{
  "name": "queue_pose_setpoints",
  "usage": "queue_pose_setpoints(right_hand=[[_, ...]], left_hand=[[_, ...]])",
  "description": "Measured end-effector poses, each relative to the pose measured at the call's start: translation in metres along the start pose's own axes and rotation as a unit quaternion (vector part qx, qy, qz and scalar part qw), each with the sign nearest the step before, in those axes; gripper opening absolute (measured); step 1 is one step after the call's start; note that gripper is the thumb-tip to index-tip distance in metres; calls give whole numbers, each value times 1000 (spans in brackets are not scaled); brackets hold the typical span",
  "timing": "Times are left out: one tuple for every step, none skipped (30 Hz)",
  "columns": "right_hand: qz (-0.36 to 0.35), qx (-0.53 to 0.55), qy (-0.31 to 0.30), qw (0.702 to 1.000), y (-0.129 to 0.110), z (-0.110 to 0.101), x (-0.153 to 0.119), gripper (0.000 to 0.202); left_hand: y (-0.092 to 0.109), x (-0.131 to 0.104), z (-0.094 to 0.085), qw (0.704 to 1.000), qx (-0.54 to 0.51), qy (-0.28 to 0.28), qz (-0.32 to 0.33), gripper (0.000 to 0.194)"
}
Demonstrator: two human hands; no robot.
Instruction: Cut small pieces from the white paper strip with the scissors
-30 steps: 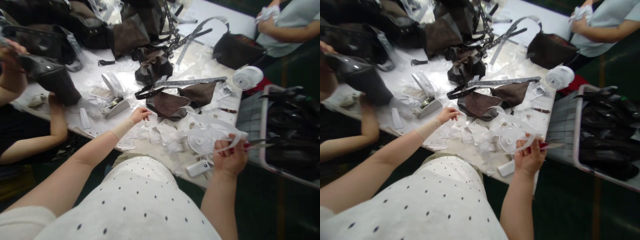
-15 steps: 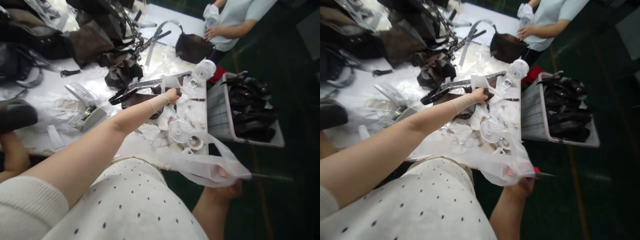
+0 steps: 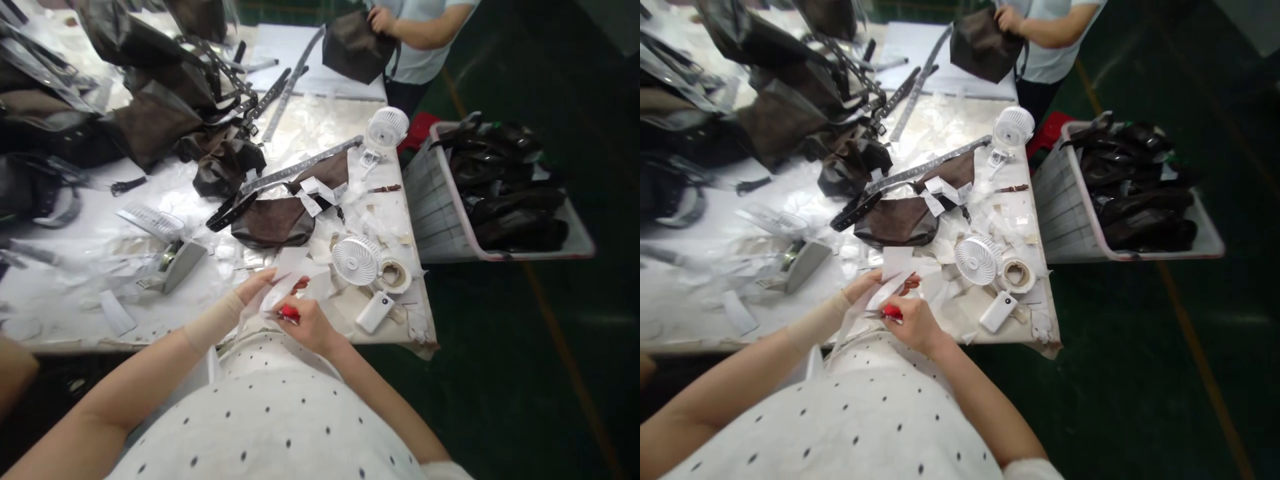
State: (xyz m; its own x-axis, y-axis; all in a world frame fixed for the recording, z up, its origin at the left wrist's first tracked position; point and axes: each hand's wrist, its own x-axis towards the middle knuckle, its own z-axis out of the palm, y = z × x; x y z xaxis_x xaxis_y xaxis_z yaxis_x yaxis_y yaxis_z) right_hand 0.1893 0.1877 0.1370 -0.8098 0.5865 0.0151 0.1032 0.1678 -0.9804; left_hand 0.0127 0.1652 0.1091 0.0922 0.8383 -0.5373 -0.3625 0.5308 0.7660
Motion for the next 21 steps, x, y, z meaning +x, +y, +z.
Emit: queue_pose_setpoints(right_hand=[[-3,-14,-4,1000,3,7,-1,15],[-3,-19,-3,1000,6,12,-3,16],[-2,-17,4,1000,9,16,-5,15],[-3,-13,14,1000,12,19,-8,15],[-5,-7,29,1000,16,21,-10,14],[-7,0,47,999,19,22,-11,13],[-7,10,67,998,22,22,-12,12],[-4,20,86,996,24,23,-12,11],[1,31,102,994,25,23,-11,12],[9,41,115,992,26,23,-10,13],[17,51,124,991,26,23,-8,14],[24,62,130,989,26,24,-6,16],[30,75,135,988,26,25,-3,18],[34,89,138,986,26,26,-1,19],[38,102,140,984,25,27,2,20],[40,112,139,983,24,28,4,21],[43,117,135,983,23,30,6,22],[46,120,130,983,22,31,8,22],[47,119,125,984,21,33,9,22],[47,116,119,985,19,34,11,22],[45,111,115,986,18,36,12,22]], left_hand=[[7,2,0,999,-46,4,-4,39],[15,3,-2,995,-98,2,-5,40],[23,3,-6,990,-142,1,-2,42],[28,2,-10,985,-171,5,5,45],[32,1,-16,982,-186,18,16,47],[33,-1,-24,981,-185,45,30,48],[30,-5,-31,981,-170,84,41,47],[26,-9,-39,979,-146,131,49,44],[19,-15,-46,976,-122,173,53,41],[10,-22,-52,973,-103,201,50,39],[1,-30,-57,970,-86,221,48,38],[-8,-38,-60,967,-70,238,49,39],[-16,-47,-61,963,-56,256,56,40],[-23,-56,-60,955,-41,285,76,40],[-28,-65,-57,939,-19,324,110,40],[-32,-73,-54,916,7,369,157,39],[-34,-80,-49,885,35,412,215,37],[-34,-87,-44,853,65,439,273,35],[-33,-92,-38,829,102,446,321,34],[-32,-97,-33,823,138,426,350,33],[-31,-100,-27,839,161,383,352,33]])
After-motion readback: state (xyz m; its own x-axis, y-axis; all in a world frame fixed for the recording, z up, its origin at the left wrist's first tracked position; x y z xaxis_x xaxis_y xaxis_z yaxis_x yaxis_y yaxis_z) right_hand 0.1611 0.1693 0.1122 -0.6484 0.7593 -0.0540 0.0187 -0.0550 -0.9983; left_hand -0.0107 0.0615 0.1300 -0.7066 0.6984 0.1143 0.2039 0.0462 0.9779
